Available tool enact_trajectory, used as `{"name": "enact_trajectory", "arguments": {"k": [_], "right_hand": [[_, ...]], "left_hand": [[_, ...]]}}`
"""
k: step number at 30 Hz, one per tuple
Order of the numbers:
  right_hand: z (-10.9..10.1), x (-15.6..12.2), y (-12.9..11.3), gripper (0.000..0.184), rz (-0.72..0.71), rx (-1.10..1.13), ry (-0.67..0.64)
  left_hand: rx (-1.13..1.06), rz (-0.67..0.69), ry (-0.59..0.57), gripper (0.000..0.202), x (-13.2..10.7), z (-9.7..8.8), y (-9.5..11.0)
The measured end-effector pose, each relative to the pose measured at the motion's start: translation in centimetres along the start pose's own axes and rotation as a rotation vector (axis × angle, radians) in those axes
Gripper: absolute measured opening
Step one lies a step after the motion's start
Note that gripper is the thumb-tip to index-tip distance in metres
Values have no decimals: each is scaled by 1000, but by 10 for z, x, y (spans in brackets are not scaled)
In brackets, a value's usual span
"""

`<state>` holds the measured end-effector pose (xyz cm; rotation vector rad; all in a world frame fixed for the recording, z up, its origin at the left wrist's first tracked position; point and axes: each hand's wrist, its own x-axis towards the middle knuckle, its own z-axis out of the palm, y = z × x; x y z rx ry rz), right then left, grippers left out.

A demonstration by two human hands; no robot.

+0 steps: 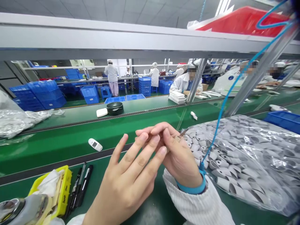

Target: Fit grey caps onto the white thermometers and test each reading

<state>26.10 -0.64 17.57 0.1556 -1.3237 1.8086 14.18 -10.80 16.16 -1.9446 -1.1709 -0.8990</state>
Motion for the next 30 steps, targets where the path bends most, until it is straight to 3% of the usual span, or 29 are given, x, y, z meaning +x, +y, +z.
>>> {"name": "enact_trajectory", "arguments": {"k": [10, 16, 30], "right_hand": [[1, -1, -1, 25, 15, 114, -104], [2, -2, 0, 13, 30, 114, -114], [3, -4, 0, 21, 23, 64, -181]], "left_hand": [[-33, 71, -11, 33, 1, -7, 8], [-36, 73, -25, 31, 0, -10, 11], [-33, 100, -50, 29, -5, -17, 11]]}}
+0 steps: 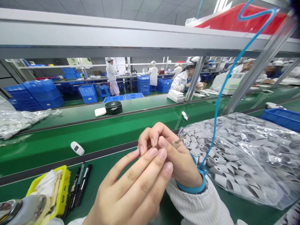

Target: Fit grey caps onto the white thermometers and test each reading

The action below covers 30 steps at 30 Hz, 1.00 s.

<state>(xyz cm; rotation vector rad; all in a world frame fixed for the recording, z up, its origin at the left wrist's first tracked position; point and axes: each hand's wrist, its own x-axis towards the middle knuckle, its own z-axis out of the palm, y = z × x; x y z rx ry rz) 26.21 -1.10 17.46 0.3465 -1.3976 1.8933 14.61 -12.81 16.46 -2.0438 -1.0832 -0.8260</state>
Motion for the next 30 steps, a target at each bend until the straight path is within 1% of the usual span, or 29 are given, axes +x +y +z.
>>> {"name": "enact_trajectory", "arguments": {"k": [4, 9, 17, 24, 27, 30], "right_hand": [[0, -1, 0, 20, -11, -1, 3], [0, -1, -1, 19, -19, -27, 15], [2, -1, -2, 19, -23, -72, 13], [1, -1, -1, 20, -37, -98, 23], [0, 0, -1, 20, -54, -115, 11], [-2, 0, -1, 20, -109, -205, 11]], "left_hand": [[-4, -6, -6, 30, -1, -2, 1], [-3, -9, 2, 32, 1, 0, 0], [-10, -20, -3, 29, 2, -5, 0], [-22, -33, -9, 28, 2, -2, 2], [-20, -35, -17, 26, 2, -5, 0], [-24, -14, -41, 24, 2, -10, -1]]}}
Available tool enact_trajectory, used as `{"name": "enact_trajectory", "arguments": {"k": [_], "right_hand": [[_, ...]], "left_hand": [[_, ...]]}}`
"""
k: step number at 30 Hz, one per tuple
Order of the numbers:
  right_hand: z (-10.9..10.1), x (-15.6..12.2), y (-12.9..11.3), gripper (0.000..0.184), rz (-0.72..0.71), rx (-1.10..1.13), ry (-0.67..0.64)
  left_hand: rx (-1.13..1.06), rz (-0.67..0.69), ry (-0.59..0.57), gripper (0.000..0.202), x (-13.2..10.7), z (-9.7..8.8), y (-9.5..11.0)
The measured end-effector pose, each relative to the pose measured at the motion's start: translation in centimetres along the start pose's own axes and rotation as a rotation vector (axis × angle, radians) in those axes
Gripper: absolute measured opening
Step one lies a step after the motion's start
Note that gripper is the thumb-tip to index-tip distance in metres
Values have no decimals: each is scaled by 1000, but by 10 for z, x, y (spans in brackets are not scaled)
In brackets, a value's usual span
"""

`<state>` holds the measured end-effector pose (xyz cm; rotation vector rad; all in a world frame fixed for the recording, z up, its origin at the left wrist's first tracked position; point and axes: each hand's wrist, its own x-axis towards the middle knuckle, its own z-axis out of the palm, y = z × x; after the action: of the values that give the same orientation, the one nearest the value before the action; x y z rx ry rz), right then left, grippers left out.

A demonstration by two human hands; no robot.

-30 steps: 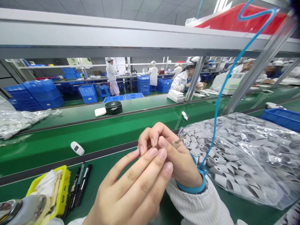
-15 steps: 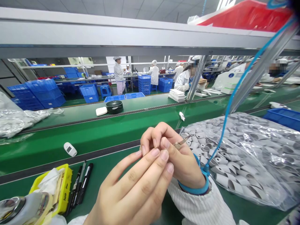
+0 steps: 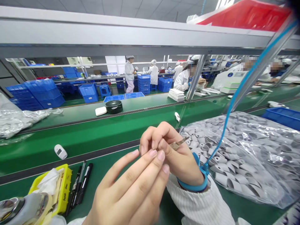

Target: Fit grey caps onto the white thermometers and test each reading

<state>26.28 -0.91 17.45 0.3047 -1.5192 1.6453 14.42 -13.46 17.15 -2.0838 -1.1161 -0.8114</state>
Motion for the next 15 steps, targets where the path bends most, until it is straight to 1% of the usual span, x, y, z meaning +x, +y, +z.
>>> {"name": "enact_trajectory", "arguments": {"k": [2, 4, 5, 6, 7, 9, 10, 11, 12, 15], "right_hand": [[-3, 0, 2, 19, -79, -103, 38], [-7, 0, 5, 17, -181, -233, 111], [-9, -1, 5, 14, -247, -306, 141], [-12, -1, 6, 9, -303, -383, 144], [-15, -1, 5, 6, -362, -451, 107], [-21, -2, 1, 20, -444, -571, -36], [-23, -3, -2, 24, -456, -635, -107], [-24, -5, -5, 24, -455, -704, -148], [-25, -6, -8, 21, -456, -773, -148], [-25, -14, -11, 10, -425, -909, -77]], "left_hand": [[-1, -17, -2, 22, 0, -1, 0], [3, -63, 23, 18, 0, -2, 1], [0, -96, 34, 16, 0, -2, 1], [-1, -121, 51, 15, 0, -2, 2], [-4, -138, 57, 14, 0, -2, 2], [-8, -153, 70, 13, 1, -3, 1], [-11, -147, 66, 14, 1, -3, 1], [-10, -139, 73, 15, 2, -4, 0], [-7, -140, 81, 17, 2, -5, 0], [11, -164, 100, 17, 3, -9, -1]]}}
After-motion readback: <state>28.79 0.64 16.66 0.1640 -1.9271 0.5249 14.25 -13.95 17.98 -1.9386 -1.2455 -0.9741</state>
